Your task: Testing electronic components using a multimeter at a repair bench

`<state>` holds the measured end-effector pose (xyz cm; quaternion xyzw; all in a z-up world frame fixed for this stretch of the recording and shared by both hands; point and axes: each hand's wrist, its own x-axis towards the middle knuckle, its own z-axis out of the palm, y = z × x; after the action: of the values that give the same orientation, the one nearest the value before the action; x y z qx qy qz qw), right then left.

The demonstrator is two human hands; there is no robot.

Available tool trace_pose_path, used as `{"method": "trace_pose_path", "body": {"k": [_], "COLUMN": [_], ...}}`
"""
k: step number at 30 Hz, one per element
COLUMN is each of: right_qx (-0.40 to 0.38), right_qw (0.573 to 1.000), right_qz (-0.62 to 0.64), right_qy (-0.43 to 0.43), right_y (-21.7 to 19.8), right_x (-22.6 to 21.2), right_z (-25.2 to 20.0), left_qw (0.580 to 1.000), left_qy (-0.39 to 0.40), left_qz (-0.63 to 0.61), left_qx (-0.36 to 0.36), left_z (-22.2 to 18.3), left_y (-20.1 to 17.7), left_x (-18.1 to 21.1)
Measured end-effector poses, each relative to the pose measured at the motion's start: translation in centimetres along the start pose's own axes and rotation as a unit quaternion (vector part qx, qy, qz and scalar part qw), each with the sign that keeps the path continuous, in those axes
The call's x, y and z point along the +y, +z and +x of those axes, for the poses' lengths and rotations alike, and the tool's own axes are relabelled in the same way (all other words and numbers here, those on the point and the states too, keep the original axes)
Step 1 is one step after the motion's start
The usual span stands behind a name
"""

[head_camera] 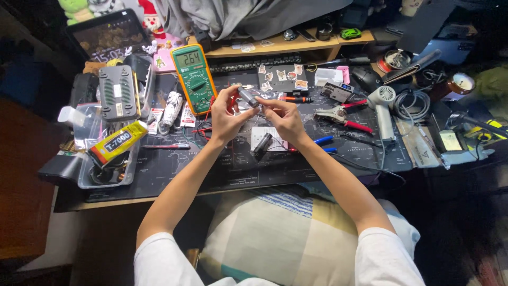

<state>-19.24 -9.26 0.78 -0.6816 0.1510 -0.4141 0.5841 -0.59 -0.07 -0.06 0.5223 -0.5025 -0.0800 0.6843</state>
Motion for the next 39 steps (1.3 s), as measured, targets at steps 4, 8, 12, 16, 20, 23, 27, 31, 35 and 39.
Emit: {"method": "trace_pose_path", "body": {"k": [4, 8, 12, 16, 20, 23, 27, 31, 35, 39], "right_qx": [-0.008, -0.031, -0.063, -0.093, -0.056, -0.020, -0.007, 0.005, -0.031, -0.057], "right_qw": [1.000, 0.999, 0.995, 0.981, 0.969, 0.978, 0.986, 0.971, 0.958, 0.948], "right_qz": [0.007, 0.043, 0.079, 0.169, 0.208, 0.149, 0.146, 0.235, 0.281, 0.309], "right_qy": [0.001, -0.009, -0.003, 0.031, 0.120, 0.141, 0.085, 0.051, 0.058, 0.053], "right_y": [-0.4, -0.9, -0.9, -0.6, 0.3, -1.1, 0.3, -0.4, -0.8, -0.1], "right_x": [1.3, 3.1, 3.0, 3.0, 5.7, 9.4, 2.7, 2.0, 2.6, 3.5], "right_z": [0.3, 0.5, 0.6, 0.6, 2.5, 4.3, 3.8, 3.2, 2.9, 2.3], "left_qw": [1.000, 1.000, 1.000, 0.995, 0.979, 0.975, 0.981, 0.996, 0.947, 0.924], "left_qy": [0.021, 0.022, 0.015, 0.092, 0.175, 0.187, 0.149, 0.063, 0.054, 0.016], "left_qz": [0.007, 0.001, -0.006, 0.023, 0.100, 0.115, 0.045, 0.044, 0.293, 0.363], "left_qx": [0.007, 0.008, 0.012, 0.017, -0.022, -0.042, -0.115, 0.038, 0.123, 0.122], "left_z": [0.1, 0.1, 0.1, 0.3, -0.3, 0.2, 2.2, 4.7, 5.1, 3.8], "left_y": [0.2, 0.3, 0.1, 0.0, 0.1, -0.1, -3.6, -7.7, -10.9, -9.6], "left_x": [-0.9, -1.2, -0.2, 0.0, -1.7, 1.3, 0.4, -0.6, -5.4, -6.2]}}
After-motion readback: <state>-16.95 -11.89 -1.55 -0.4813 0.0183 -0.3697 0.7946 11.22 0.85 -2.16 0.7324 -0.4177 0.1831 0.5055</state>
